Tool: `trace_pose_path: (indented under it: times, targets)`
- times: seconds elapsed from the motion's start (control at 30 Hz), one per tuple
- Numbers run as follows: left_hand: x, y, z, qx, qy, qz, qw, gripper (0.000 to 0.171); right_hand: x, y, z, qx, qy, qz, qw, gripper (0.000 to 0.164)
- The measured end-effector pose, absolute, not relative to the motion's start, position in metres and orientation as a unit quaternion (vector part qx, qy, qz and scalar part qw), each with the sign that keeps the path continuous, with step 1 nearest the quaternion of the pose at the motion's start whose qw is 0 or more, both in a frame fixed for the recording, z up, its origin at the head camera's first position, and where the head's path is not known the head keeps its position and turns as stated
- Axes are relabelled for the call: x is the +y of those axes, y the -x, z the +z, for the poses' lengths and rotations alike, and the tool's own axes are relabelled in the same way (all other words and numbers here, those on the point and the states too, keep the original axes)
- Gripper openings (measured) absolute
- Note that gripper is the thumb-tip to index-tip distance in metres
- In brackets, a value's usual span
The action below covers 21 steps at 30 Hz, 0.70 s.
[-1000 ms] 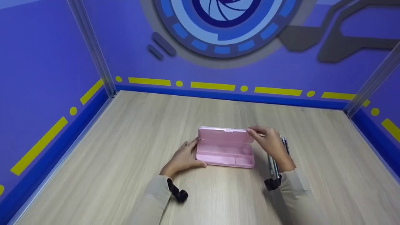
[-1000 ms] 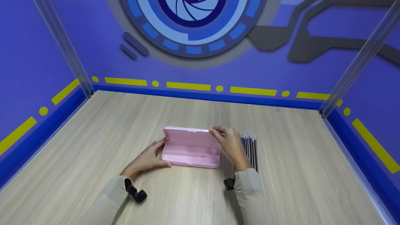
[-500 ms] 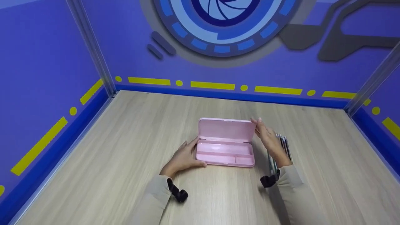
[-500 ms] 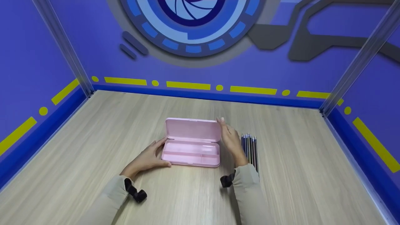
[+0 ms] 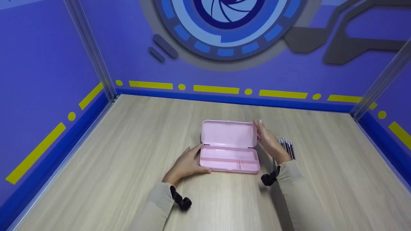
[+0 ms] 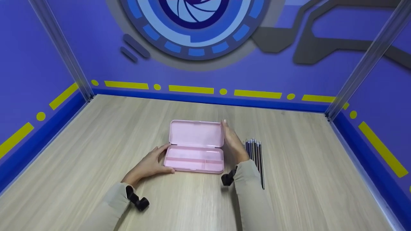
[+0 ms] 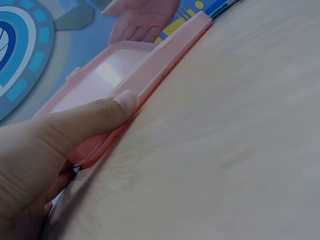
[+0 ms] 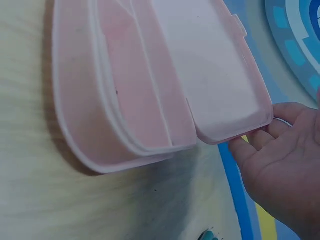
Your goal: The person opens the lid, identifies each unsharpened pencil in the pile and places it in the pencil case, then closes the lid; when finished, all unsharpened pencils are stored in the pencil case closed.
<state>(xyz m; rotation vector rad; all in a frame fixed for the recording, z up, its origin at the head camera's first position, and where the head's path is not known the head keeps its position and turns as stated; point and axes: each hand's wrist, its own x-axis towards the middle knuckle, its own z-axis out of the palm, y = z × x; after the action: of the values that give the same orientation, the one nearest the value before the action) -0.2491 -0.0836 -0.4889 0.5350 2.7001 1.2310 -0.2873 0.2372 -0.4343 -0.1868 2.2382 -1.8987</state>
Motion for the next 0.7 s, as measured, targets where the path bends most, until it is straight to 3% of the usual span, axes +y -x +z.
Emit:
trace_pose_path:
  times: [0.33, 0.57, 0.7]
  targets:
    - [-0.082, 0.249, -0.489, 0.897, -0.179, 0.401, 0.057, 0.103, 0.238, 0.299, -0.446, 0.773, 0.026, -0.617, 0.144, 0.072]
    - [-0.080, 0.251, -0.490, 0.895, -0.192, 0.398, 0.051, 0.100, 0.236, 0.296, -0.460, 0.728, -0.058, -0.643, 0.229, 0.097]
    - [-0.082, 0.250, -0.493, 0.894, -0.188, 0.403, 0.045, 0.101, 0.233, 0.294, -0.466, 0.731, -0.092, -0.638, 0.226, 0.108]
